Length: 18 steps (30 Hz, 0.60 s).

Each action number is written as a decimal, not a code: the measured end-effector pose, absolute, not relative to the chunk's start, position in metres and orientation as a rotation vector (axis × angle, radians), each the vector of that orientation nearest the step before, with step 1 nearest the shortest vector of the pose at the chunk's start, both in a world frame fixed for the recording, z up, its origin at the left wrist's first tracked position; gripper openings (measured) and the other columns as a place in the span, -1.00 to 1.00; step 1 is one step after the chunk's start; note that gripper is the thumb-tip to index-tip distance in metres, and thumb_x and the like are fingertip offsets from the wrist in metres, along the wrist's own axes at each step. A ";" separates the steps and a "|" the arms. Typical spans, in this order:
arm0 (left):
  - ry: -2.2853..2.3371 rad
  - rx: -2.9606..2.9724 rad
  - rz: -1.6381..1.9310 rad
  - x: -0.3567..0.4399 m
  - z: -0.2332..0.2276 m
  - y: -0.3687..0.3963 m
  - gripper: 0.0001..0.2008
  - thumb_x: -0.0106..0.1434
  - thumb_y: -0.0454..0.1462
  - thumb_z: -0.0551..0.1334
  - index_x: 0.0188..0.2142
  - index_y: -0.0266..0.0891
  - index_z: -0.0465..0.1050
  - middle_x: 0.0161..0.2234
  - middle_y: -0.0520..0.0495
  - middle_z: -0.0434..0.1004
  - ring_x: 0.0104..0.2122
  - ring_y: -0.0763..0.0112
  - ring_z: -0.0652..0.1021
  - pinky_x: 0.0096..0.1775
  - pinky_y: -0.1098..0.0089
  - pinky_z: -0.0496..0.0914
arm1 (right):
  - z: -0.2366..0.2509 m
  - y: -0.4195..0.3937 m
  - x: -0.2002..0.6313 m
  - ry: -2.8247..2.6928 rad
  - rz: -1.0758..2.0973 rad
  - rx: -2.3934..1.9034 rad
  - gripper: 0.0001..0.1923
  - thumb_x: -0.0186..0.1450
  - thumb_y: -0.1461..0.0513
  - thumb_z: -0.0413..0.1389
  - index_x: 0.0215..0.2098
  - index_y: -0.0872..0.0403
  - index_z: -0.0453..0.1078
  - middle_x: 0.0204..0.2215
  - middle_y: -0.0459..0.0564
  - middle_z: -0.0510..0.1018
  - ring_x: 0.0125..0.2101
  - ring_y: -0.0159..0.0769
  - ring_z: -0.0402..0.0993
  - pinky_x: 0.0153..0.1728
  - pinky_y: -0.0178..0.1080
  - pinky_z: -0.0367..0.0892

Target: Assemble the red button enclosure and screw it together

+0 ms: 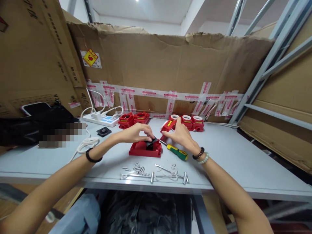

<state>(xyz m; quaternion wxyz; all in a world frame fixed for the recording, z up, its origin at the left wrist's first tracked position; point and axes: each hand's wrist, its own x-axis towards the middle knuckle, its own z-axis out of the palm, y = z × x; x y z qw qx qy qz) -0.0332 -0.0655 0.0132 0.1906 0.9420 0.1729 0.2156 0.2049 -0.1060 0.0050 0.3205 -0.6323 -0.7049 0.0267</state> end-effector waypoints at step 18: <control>0.603 2.601 0.752 -0.028 0.000 -0.069 -0.77 0.15 -0.13 0.31 -0.36 -0.28 0.52 -0.42 -0.04 0.52 -0.44 0.47 0.45 -0.36 0.46 0.33 | 0.006 -0.105 0.204 -1.857 0.042 -1.691 -0.31 0.00 -0.10 0.20 -0.08 0.08 0.09 -0.30 0.10 0.54 -0.30 -0.05 0.51 -0.35 -0.16 0.31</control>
